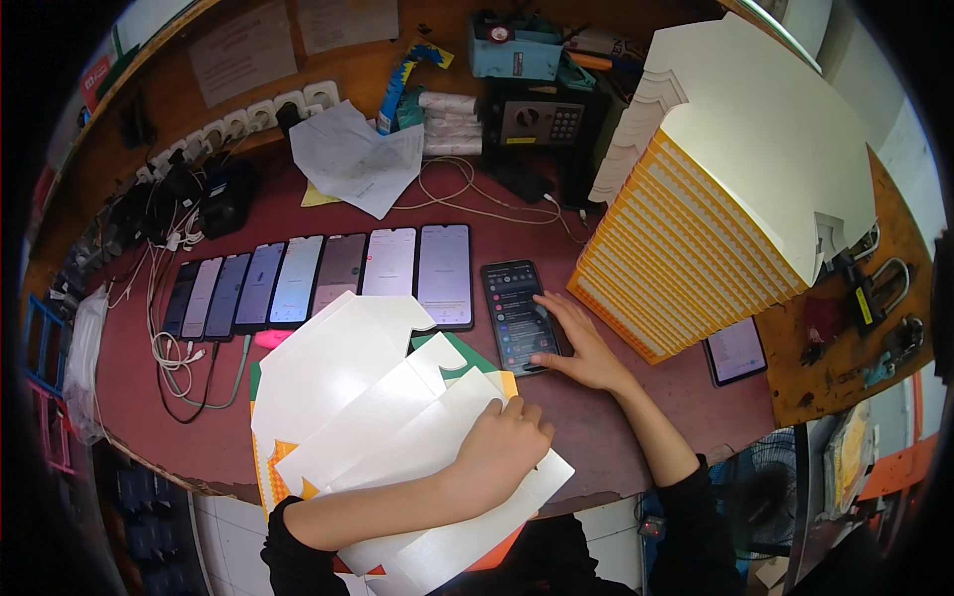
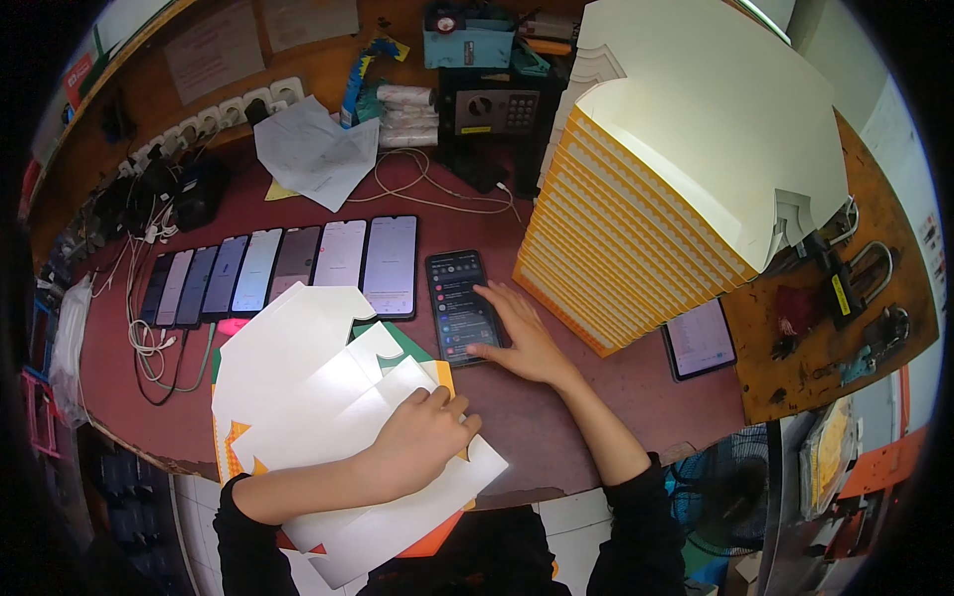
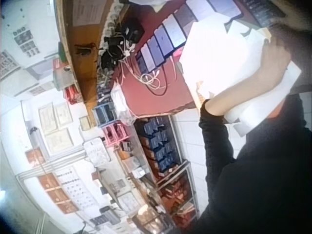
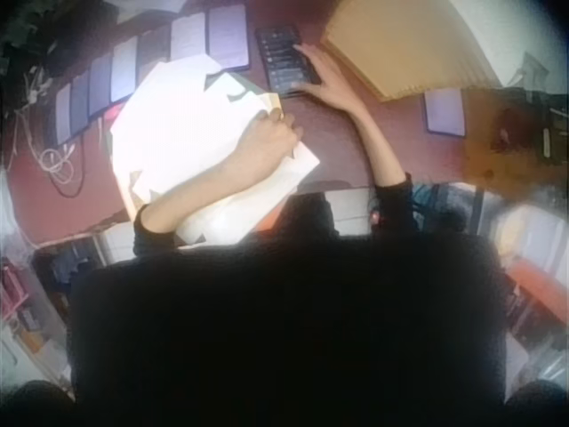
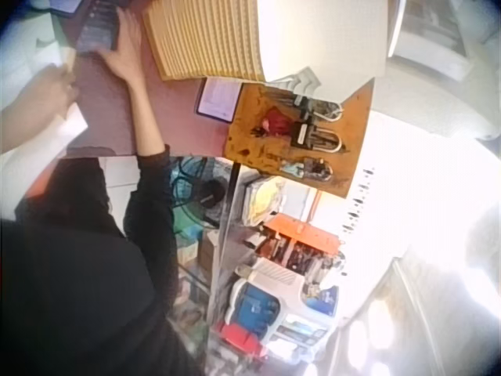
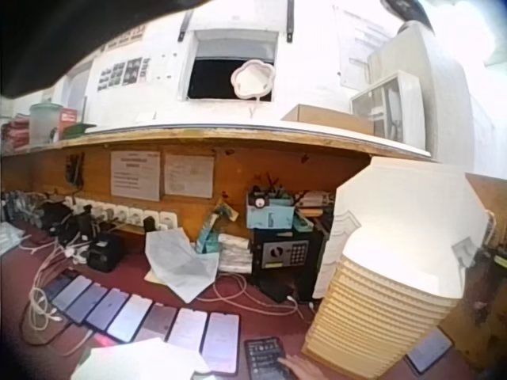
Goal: The person assembles cardboard food boxes by hand, folding the flaps to form the structure and stacking the finished boxes on top of each other.
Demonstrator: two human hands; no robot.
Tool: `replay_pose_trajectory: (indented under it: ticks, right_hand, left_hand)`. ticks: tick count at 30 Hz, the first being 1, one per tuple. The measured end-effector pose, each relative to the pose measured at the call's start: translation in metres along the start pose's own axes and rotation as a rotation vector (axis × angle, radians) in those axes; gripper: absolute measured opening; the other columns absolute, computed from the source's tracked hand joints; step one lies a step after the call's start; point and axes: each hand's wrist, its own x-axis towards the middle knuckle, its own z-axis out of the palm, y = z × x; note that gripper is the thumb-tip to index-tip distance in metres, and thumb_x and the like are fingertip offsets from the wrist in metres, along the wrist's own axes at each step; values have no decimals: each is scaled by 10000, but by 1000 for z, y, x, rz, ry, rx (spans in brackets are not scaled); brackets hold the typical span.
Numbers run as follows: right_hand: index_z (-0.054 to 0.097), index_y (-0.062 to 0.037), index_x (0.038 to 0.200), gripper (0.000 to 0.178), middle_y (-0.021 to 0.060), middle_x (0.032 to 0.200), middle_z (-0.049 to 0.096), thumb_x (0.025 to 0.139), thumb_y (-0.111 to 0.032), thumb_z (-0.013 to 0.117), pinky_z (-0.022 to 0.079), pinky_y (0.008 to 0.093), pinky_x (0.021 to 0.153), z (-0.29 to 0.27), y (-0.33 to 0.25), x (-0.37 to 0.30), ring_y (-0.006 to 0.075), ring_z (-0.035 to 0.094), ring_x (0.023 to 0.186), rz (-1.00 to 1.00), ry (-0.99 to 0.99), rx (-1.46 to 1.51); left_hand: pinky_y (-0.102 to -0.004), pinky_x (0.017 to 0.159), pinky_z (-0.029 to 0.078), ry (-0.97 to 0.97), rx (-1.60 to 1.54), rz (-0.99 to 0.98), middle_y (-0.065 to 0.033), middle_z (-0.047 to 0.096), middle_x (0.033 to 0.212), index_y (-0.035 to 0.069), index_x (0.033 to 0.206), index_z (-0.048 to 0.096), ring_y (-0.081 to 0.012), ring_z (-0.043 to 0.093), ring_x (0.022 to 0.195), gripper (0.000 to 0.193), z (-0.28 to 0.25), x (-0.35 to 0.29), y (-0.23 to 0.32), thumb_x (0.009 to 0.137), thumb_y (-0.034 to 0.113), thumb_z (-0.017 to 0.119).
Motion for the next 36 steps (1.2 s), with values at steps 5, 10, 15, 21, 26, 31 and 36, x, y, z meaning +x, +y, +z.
replay_pose_trajectory:
  ticks: [5, 10, 15, 21, 26, 31, 36]
  right_hand:
    - [325, -166, 1351, 965, 218, 1409, 251, 546, -388, 808, 170, 457, 1076, -4, -8, 1, 382, 189, 1329, -32, -10, 72]
    - [338, -220, 1337, 947, 224, 1427, 203, 533, -374, 814, 159, 461, 1082, -8, 0, -2, 397, 161, 1333, -84, -95, -79]
    - [293, -222, 1360, 1000, 225, 1433, 188, 520, -340, 822, 144, 464, 1089, -8, -6, -1, 393, 144, 1339, -61, -127, -134]
    - [230, -199, 1394, 1037, 224, 1435, 188, 541, -305, 809, 143, 464, 1091, -11, -10, 0, 376, 146, 1344, -27, -107, -24]
    - [328, -204, 1323, 925, 226, 1427, 211, 538, -267, 814, 155, 460, 1087, -10, -9, 0, 384, 165, 1338, -34, -69, 22]
    - [428, -192, 1159, 734, 227, 1416, 237, 536, -237, 814, 182, 459, 1074, -8, -5, 0, 397, 190, 1327, -34, -57, 10]
    - [454, -175, 1089, 665, 226, 1409, 251, 533, -223, 815, 200, 463, 1063, -7, -4, 0, 405, 206, 1318, -62, -40, 10]
  left_hand:
    - [-315, 709, 417, 0, -8, 15, -111, 561, 869, 16, 870, 588, -241, 552, 879, 218, -4, -2, 1, 654, 19, 618]
    - [-311, 710, 413, -16, -12, 15, -112, 564, 865, 16, 868, 591, -239, 555, 871, 200, -5, -2, 4, 671, 40, 614]
    - [-309, 706, 414, -12, 5, 24, -107, 569, 854, 16, 864, 594, -230, 558, 865, 179, -4, -2, 2, 697, 81, 609]
    - [-305, 704, 414, -19, 22, 28, -106, 568, 849, 15, 876, 595, -227, 567, 840, 187, -8, -2, 4, 703, 84, 606]
    - [-306, 719, 414, -24, 66, 6, -107, 568, 866, 19, 888, 591, -221, 571, 849, 195, -20, -9, 10, 703, 78, 604]
    - [-314, 773, 415, -7, 136, -24, -134, 573, 953, 16, 937, 568, -231, 571, 859, 264, -17, -14, 16, 685, 81, 615]
    - [-422, 750, 465, -291, -15, -171, -196, 484, 1167, 8, 1171, 455, -357, 571, 952, 516, -29, -14, 22, 743, 218, 654]
